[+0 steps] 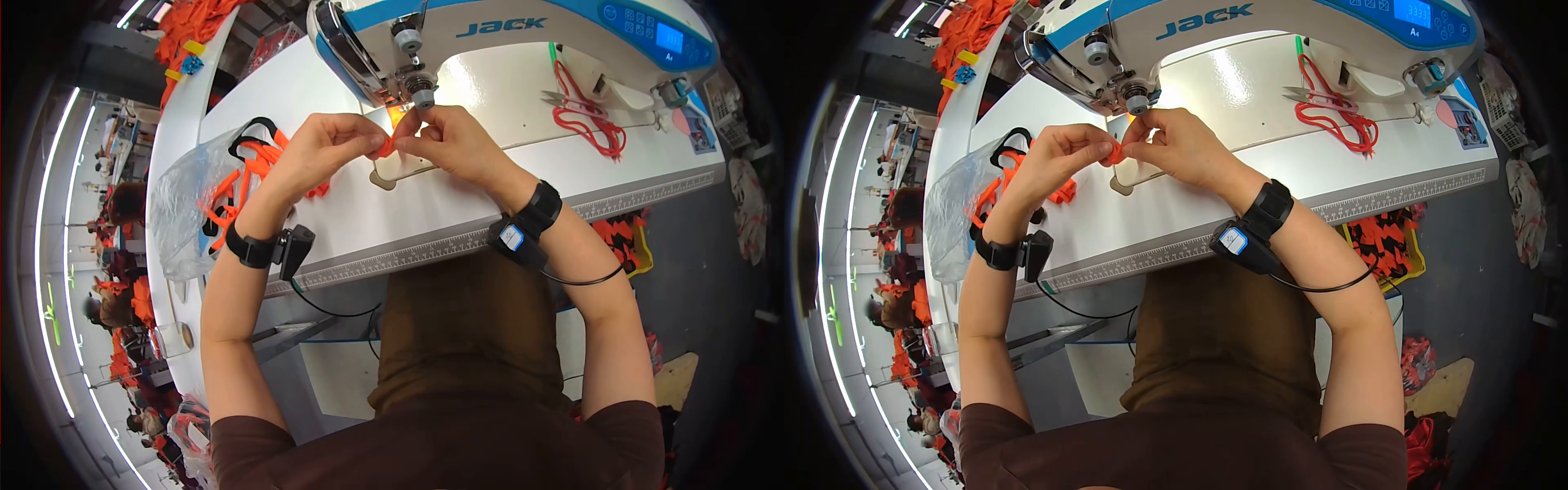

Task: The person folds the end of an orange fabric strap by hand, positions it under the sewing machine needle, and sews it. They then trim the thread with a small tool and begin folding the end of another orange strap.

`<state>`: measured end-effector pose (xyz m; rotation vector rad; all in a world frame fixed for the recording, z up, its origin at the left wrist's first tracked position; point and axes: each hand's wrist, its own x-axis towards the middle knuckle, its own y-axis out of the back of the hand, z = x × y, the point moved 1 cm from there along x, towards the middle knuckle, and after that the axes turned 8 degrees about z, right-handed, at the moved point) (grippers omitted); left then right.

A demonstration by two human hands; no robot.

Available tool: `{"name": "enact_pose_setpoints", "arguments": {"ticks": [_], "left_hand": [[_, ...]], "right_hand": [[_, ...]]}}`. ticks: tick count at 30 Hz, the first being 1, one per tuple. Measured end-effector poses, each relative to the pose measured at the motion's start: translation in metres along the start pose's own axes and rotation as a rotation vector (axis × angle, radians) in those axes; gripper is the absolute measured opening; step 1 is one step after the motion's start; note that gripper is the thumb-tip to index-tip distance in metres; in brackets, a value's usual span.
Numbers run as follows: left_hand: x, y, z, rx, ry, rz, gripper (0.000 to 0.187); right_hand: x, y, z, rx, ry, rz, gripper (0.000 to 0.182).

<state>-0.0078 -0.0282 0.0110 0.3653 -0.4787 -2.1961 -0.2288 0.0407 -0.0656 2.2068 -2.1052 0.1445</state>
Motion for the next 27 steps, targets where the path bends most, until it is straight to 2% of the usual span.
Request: {"name": "enact_pose_setpoints", "arguments": {"ticks": [6,9,11,14,20,27], "left_hand": [[0.008,0.0,0.008,0.085,0.08,-0.064,0.023],[0.006,0.0,0.011,0.232,-0.006,-0.026,0.022],[0.001,-0.007,0.016,0.504,-0.171,0.09,0.02],[-0.007,-0.017,0.02,0.571,-0.252,0.171,0.019],[-0.004,-0.012,0.018,0.451,-0.13,0.096,0.02],[0.0,-0.01,0.019,0.563,-0.074,0.106,0.021]], "right_hand": [[0.0,0.001,0.0,-0.012,-0.006,0.005,0.019],[0.0,0.001,-0.001,-0.027,-0.01,0.017,0.02],[0.0,0.0,-0.001,-0.023,-0.006,0.019,0.02],[-0.001,0.0,0.0,-0.062,0.037,0.049,0.021],[0.001,-0.001,0.001,-0.126,0.053,0.072,0.021],[0.0,-0.002,-0.002,-0.129,0.044,0.07,0.022]]}}
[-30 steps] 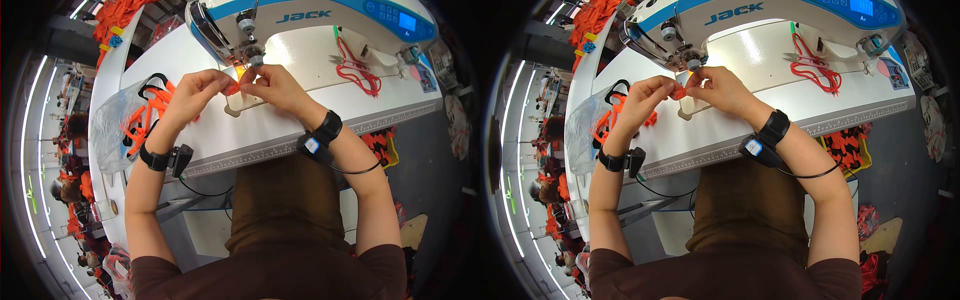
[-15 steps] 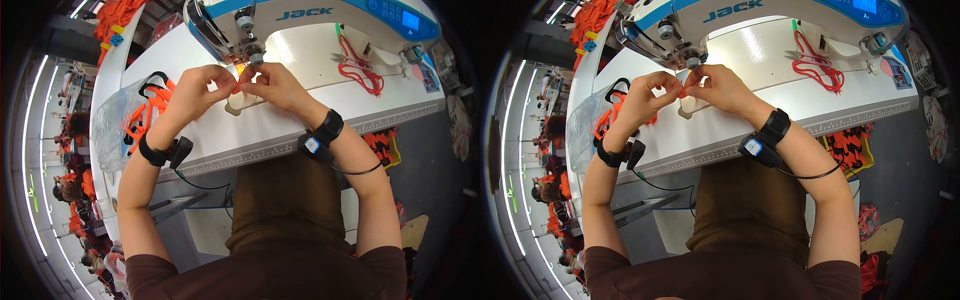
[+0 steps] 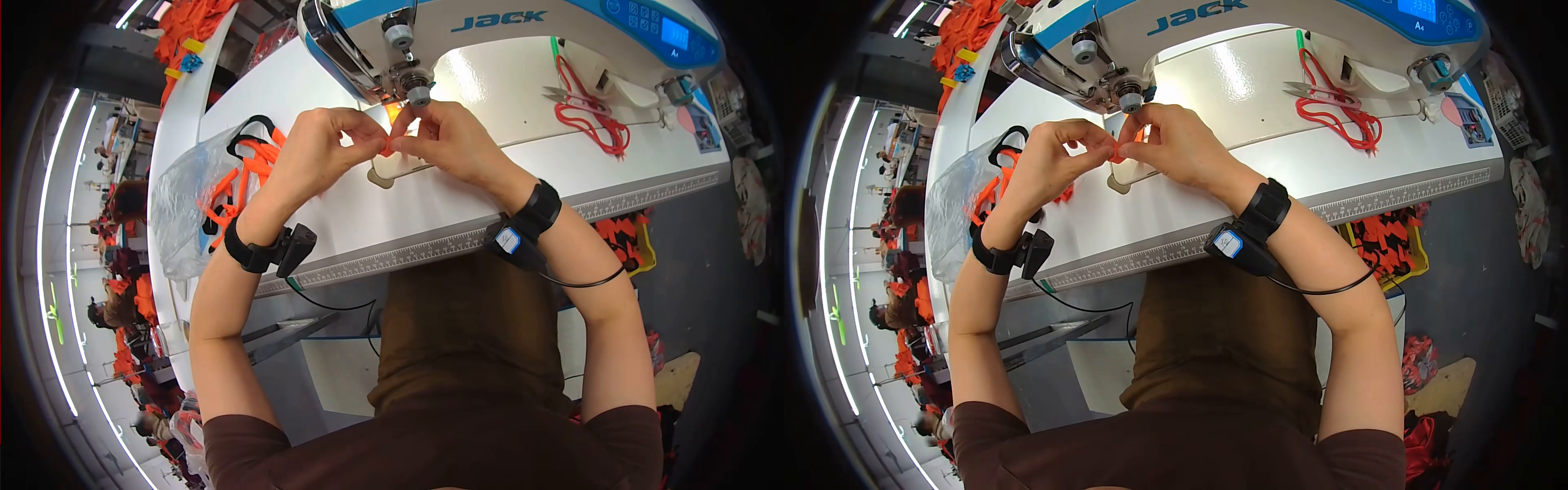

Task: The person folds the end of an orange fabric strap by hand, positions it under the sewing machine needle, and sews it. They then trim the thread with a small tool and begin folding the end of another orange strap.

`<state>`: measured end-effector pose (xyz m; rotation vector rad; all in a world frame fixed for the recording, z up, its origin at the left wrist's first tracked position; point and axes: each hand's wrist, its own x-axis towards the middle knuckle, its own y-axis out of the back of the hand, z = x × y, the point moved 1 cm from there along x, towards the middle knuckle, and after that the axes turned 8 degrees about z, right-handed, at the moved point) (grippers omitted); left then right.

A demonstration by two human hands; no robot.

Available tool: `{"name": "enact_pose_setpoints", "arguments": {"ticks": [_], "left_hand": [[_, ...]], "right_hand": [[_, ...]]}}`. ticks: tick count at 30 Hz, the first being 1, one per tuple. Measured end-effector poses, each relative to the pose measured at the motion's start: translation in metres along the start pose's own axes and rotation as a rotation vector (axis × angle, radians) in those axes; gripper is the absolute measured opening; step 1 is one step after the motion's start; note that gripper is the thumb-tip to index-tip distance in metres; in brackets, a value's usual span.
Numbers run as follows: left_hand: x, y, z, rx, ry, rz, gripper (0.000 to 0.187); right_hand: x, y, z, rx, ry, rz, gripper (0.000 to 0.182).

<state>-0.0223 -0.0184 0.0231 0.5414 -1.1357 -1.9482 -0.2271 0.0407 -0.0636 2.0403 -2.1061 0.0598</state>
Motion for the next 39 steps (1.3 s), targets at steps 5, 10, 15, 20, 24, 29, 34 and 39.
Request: {"name": "enact_pose_setpoints", "arguments": {"ticks": [5,10,15,20,24,29,34,39], "left_hand": [[-0.001,0.002,0.006,0.032,-0.015,0.002,0.019],[0.001,0.0,0.003,0.023,0.046,-0.028,0.02],[-0.003,-0.013,-0.016,-0.331,0.171,-0.044,0.019],[-0.025,-0.019,-0.01,-0.165,-0.159,0.337,0.015],[-0.029,-0.036,-0.005,-0.14,-0.346,0.48,0.027],[-0.03,-0.041,-0.011,0.001,-0.395,0.488,0.02],[-0.029,-0.04,-0.005,0.127,-0.44,0.515,0.015],[-0.028,-0.037,-0.001,0.297,-0.529,0.528,0.015]], "right_hand": [[-0.003,-0.001,-0.003,-0.061,0.046,0.02,0.02],[0.0,-0.002,0.003,-0.135,0.105,0.031,0.019],[0.001,0.0,0.004,-0.074,0.012,-0.02,0.021],[0.0,0.001,0.0,-0.01,0.038,0.003,0.021],[-0.001,0.0,0.003,-0.02,0.036,0.013,0.022],[-0.001,0.001,0.004,-0.026,0.023,0.008,0.023],[0.0,0.001,0.004,-0.031,0.008,0.009,0.024],[0.0,0.001,0.005,-0.02,0.013,0.017,0.023]]}}
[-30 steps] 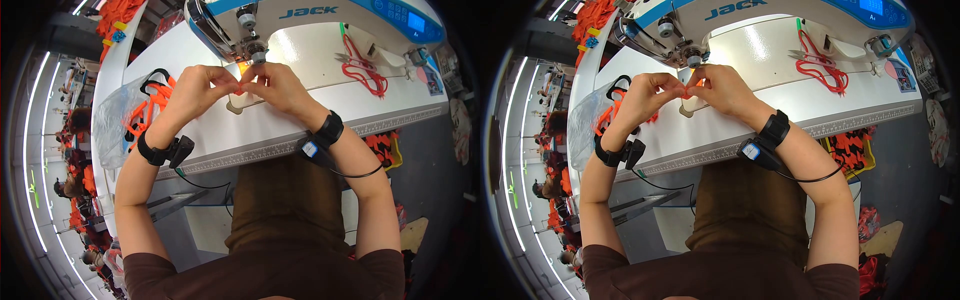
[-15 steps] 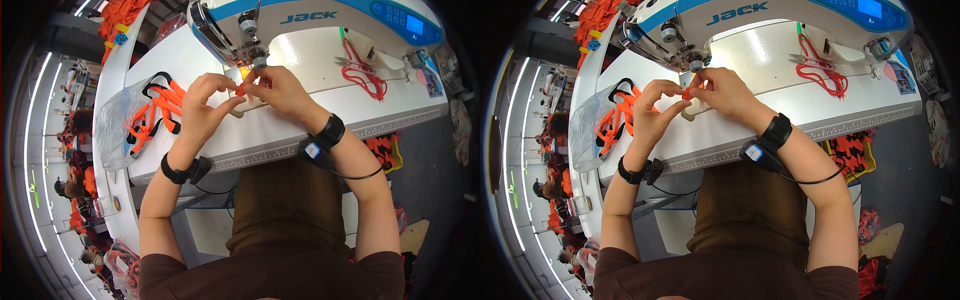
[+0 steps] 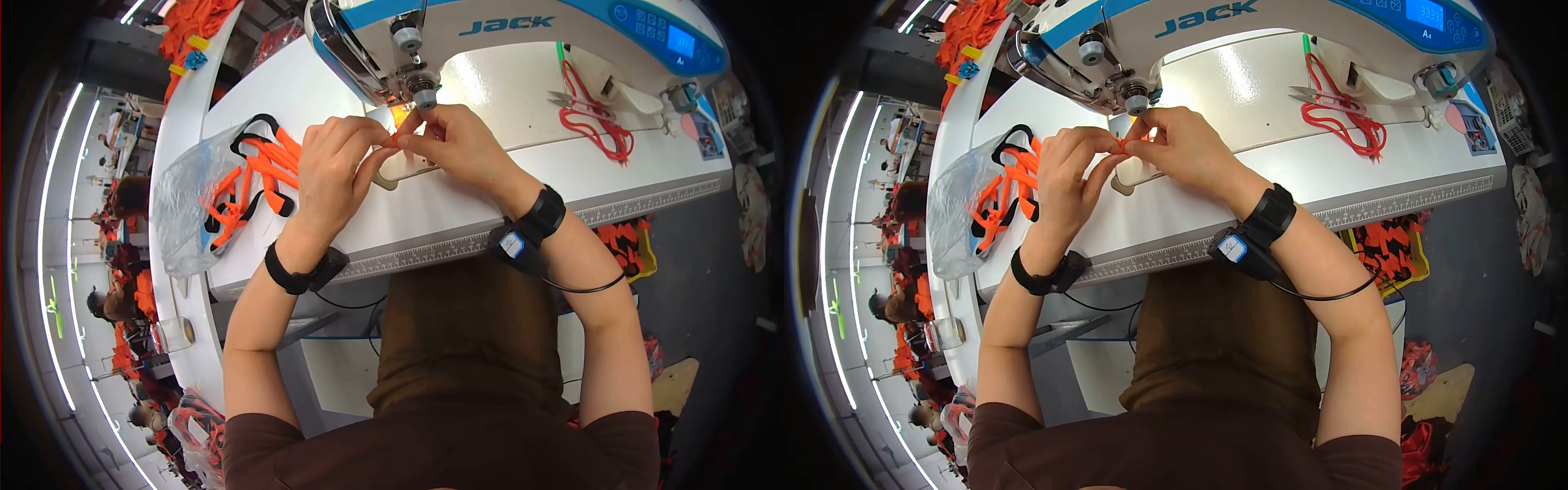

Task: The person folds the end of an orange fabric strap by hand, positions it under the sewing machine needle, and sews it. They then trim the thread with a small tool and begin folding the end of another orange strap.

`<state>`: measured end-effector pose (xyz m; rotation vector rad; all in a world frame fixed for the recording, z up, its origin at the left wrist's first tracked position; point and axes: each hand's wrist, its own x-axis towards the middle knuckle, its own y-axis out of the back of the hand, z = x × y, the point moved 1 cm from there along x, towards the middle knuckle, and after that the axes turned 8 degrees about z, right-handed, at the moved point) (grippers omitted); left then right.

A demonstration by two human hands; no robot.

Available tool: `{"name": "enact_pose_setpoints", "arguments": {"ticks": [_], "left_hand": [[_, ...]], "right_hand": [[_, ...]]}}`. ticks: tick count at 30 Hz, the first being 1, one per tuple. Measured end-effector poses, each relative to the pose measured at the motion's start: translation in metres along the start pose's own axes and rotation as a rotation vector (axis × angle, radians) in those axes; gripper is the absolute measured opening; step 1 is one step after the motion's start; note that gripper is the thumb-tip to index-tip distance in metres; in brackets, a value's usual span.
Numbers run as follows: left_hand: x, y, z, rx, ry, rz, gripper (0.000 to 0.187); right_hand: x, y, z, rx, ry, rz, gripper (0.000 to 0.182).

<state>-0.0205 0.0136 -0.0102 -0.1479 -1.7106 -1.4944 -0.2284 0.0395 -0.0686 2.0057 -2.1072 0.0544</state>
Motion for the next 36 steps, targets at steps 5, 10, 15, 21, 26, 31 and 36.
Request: {"name": "enact_pose_setpoints", "arguments": {"ticks": [5,10,15,21,26,31,36], "left_hand": [[0.004,0.006,-0.008,0.019,-0.077,-0.071,0.013],[0.008,0.009,-0.007,-0.014,-0.079,-0.115,0.011],[0.005,0.004,-0.013,-0.307,0.122,-0.109,0.012],[0.005,0.01,-0.004,-0.383,0.416,-0.093,0.018],[0.003,0.008,-0.007,-0.341,0.314,-0.075,0.022],[0.001,0.002,-0.016,-0.311,0.152,-0.078,0.018],[0.003,0.007,-0.007,-0.224,0.276,-0.178,0.011]], "right_hand": [[-0.001,-0.001,0.001,0.025,-0.01,-0.042,0.018],[0.0,0.001,-0.002,0.023,-0.037,-0.06,0.021],[0.0,0.001,-0.003,0.129,-0.053,-0.022,0.022],[-0.001,0.001,-0.005,0.144,-0.082,-0.023,0.021],[-0.001,0.0,-0.002,0.182,-0.088,-0.025,0.02],[0.0,0.0,-0.004,0.155,-0.075,-0.025,0.019],[-0.001,0.001,-0.006,0.155,-0.084,-0.036,0.019]]}}
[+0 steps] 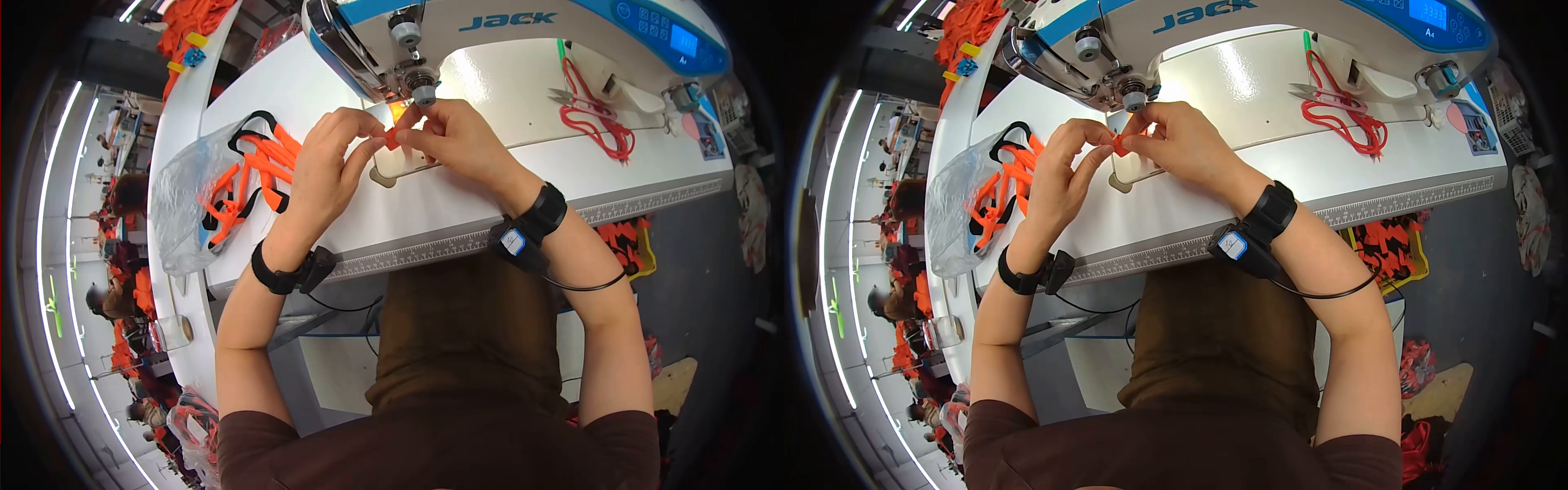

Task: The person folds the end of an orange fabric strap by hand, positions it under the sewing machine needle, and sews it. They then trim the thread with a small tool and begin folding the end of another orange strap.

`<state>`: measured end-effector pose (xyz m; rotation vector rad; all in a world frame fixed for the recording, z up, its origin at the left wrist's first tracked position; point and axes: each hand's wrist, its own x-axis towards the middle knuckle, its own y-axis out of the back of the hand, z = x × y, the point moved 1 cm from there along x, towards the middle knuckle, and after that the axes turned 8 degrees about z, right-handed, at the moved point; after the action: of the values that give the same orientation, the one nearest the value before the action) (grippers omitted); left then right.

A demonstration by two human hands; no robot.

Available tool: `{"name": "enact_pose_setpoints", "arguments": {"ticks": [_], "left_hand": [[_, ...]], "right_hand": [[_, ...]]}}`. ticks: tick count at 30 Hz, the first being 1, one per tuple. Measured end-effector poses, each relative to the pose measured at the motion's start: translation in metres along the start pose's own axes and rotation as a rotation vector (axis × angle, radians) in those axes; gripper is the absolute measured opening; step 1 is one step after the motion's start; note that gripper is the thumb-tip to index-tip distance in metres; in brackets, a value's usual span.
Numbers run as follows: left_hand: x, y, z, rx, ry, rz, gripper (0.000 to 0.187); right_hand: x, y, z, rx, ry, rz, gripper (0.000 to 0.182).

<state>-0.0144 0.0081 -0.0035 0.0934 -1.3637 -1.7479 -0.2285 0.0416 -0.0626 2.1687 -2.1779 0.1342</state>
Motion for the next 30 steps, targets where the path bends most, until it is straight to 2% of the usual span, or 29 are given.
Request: {"name": "enact_pose_setpoints", "arguments": {"ticks": [4,6,7,10,14,17,19,23,25,29,30], "left_hand": [[-0.002,-0.001,-0.004,-0.061,0.03,-0.015,0.015],[0.001,-0.005,-0.012,-0.504,0.369,-0.013,0.016],[0.004,-0.004,-0.014,-0.503,0.372,-0.01,0.016],[0.015,0.002,-0.016,-0.378,0.429,-0.193,0.02],[0.024,0.008,-0.013,-0.441,0.479,-0.214,0.023],[0.03,0.013,-0.007,-0.375,0.506,-0.279,0.018],[0.031,0.012,-0.006,-0.318,0.398,-0.253,0.018],[0.025,0.009,-0.002,-0.259,0.339,-0.202,0.019],[0.018,0.007,0.0,-0.179,0.236,-0.141,0.022],[0.012,0.004,0.002,-0.144,0.151,-0.062,0.029],[0.011,0.003,0.002,-0.028,-0.021,-0.018,0.028]], "right_hand": [[0.001,0.0,0.002,0.008,-0.004,0.014,0.019],[0.0,0.0,0.001,-0.025,-0.001,0.011,0.018],[0.001,-0.001,0.001,-0.025,-0.001,0.007,0.018],[0.001,-0.001,0.002,-0.055,0.021,0.025,0.018],[0.002,-0.001,0.008,-0.076,-0.013,0.029,0.019],[0.003,-0.001,0.008,-0.084,-0.012,0.033,0.02],[0.003,0.0,0.008,-0.097,-0.017,0.02,0.021],[0.0,-0.001,0.0,-0.191,0.023,0.014,0.02],[-0.001,-0.004,-0.002,-0.246,0.044,0.008,0.021],[-0.002,-0.005,-0.002,-0.285,0.077,0.032,0.019],[-0.002,-0.004,-0.002,-0.317,0.087,0.012,0.019]]}}
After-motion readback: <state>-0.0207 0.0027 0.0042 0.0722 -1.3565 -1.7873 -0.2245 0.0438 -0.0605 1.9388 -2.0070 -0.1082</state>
